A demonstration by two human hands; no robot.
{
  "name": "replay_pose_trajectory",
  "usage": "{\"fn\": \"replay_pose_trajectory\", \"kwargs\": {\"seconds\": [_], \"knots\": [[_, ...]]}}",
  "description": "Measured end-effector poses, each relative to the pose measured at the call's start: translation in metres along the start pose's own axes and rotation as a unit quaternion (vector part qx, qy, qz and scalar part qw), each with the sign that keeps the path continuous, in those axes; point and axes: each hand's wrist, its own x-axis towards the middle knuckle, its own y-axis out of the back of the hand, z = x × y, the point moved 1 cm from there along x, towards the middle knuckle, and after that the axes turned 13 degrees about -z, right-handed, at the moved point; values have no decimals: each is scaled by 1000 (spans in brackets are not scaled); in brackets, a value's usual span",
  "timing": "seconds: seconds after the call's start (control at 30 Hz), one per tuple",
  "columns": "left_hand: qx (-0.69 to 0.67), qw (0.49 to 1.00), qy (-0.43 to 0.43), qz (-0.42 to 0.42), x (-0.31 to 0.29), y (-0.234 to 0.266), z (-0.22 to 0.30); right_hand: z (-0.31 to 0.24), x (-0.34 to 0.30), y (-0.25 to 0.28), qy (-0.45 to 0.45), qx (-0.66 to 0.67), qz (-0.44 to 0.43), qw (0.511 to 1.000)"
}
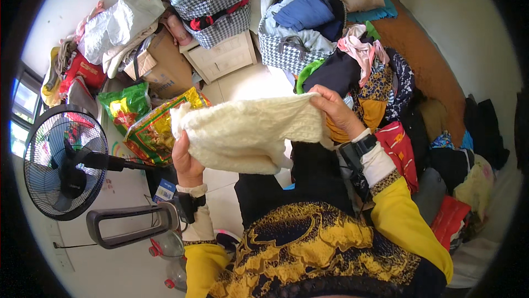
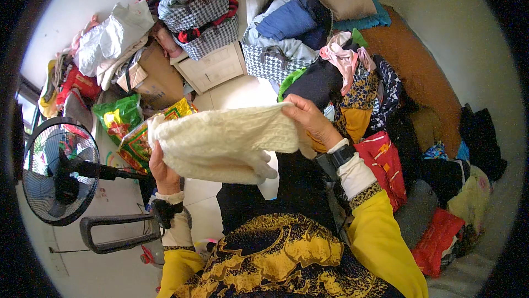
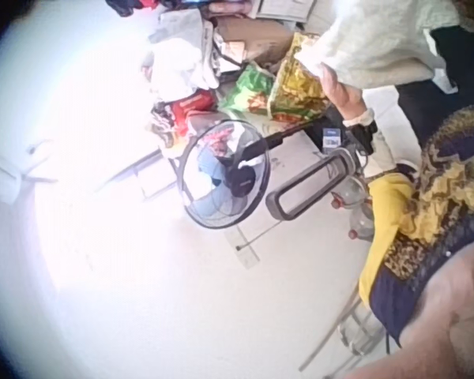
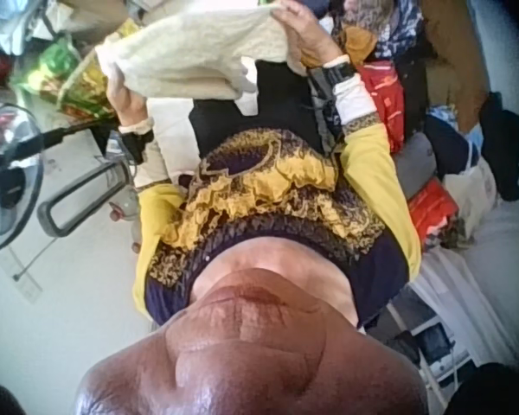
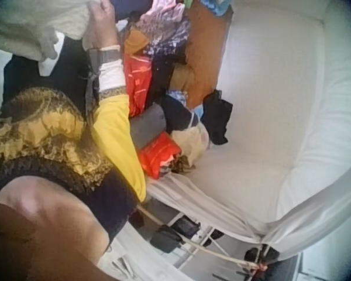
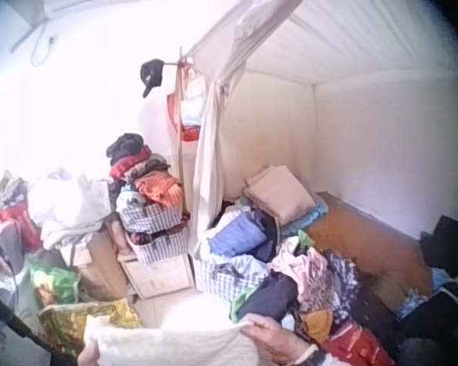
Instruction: The recorder is sitting and folding various items of laundry, including a red and black striped shirt and a white knit sweater.
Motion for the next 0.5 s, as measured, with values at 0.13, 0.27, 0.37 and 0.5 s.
{"fn": "replay_pose_trajectory", "kwargs": {"seconds": [0.13,0.27,0.37,0.5], "knots": [[51,999,-10,-12,-7,-10,0,-27,7,-4,9,-25,-9,1000],[25,999,-17,23,-18,-25,-9,-40,14,-10,28,-92,49,994],[-23,999,-9,25,-19,-49,-17,-38,25,-7,30,-86,31,995],[-36,998,5,48,-22,-57,-23,-37,48,-21,-24,-91,-14,995]]}}
